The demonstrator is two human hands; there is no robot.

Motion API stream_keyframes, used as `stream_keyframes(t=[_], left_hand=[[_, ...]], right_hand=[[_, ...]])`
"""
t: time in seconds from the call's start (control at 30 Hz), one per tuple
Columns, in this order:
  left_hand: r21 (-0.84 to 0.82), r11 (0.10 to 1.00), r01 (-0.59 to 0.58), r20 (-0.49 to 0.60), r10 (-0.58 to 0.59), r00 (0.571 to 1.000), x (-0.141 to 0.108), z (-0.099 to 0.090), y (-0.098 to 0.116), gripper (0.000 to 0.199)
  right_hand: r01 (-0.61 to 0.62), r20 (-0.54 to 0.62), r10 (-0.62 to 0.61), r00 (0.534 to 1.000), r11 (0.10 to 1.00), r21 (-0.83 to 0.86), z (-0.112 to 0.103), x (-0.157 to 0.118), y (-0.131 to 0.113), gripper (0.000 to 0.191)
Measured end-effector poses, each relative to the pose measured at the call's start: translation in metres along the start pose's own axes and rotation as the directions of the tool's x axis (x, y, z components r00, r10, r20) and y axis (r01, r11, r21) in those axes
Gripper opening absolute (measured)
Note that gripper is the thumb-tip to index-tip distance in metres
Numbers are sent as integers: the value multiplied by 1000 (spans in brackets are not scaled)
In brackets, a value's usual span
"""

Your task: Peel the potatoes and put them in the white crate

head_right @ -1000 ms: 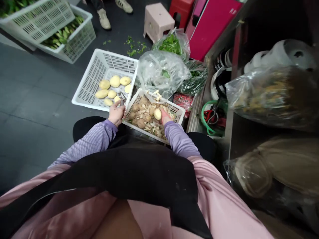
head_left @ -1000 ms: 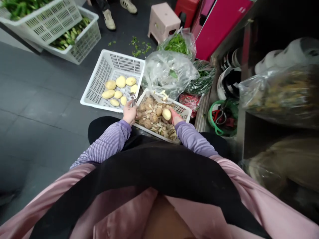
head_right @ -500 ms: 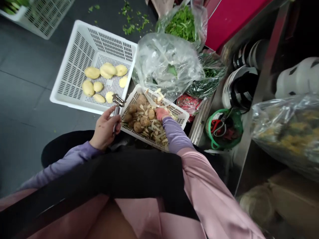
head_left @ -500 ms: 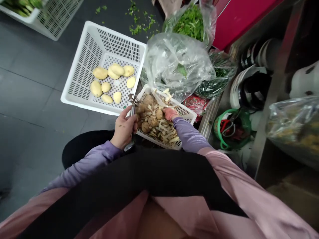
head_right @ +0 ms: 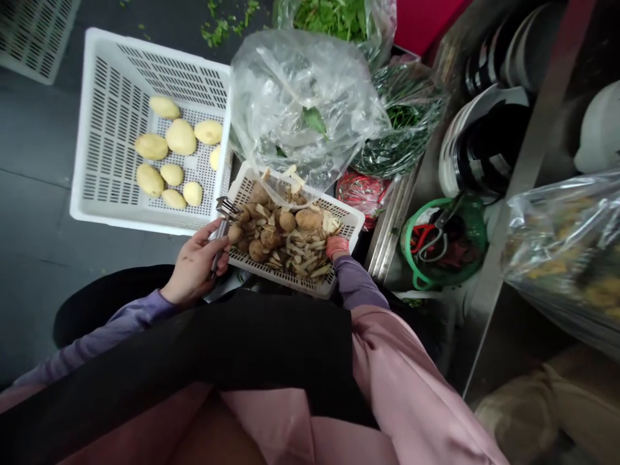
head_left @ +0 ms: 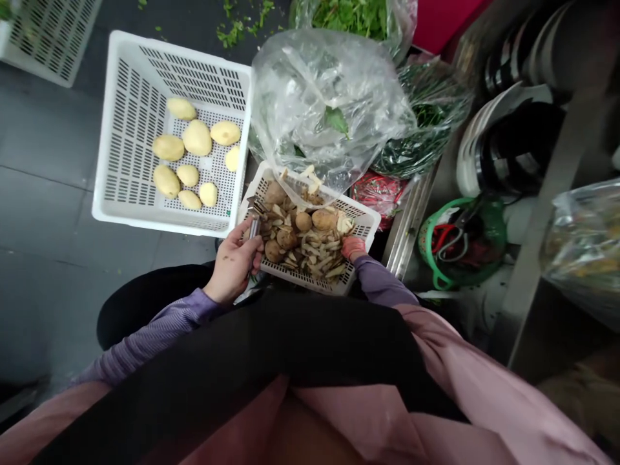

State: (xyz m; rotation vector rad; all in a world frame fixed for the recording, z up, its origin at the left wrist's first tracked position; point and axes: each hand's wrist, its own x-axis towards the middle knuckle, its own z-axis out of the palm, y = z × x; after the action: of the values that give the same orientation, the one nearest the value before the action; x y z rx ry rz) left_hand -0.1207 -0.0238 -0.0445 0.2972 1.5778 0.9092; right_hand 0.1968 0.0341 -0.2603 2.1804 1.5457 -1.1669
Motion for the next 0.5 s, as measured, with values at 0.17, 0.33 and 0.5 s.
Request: stream_keyframes(t=[0.17,0.33,0.5], left_hand=[[-2,999,38,19,-38,999,-2,5,-4,70],[90,996,21,97,-29,995,-1,2,-7,26],[415,907,-75,181,-1,984,0,-3,-14,24]], right_hand=[[253,-48,-283,958,911,-326,-5,13,-36,97],[158,111,-121,986,884,-440,7,47,-92,107],[132,112,-101,989,938,-320,13,62,-106,99]])
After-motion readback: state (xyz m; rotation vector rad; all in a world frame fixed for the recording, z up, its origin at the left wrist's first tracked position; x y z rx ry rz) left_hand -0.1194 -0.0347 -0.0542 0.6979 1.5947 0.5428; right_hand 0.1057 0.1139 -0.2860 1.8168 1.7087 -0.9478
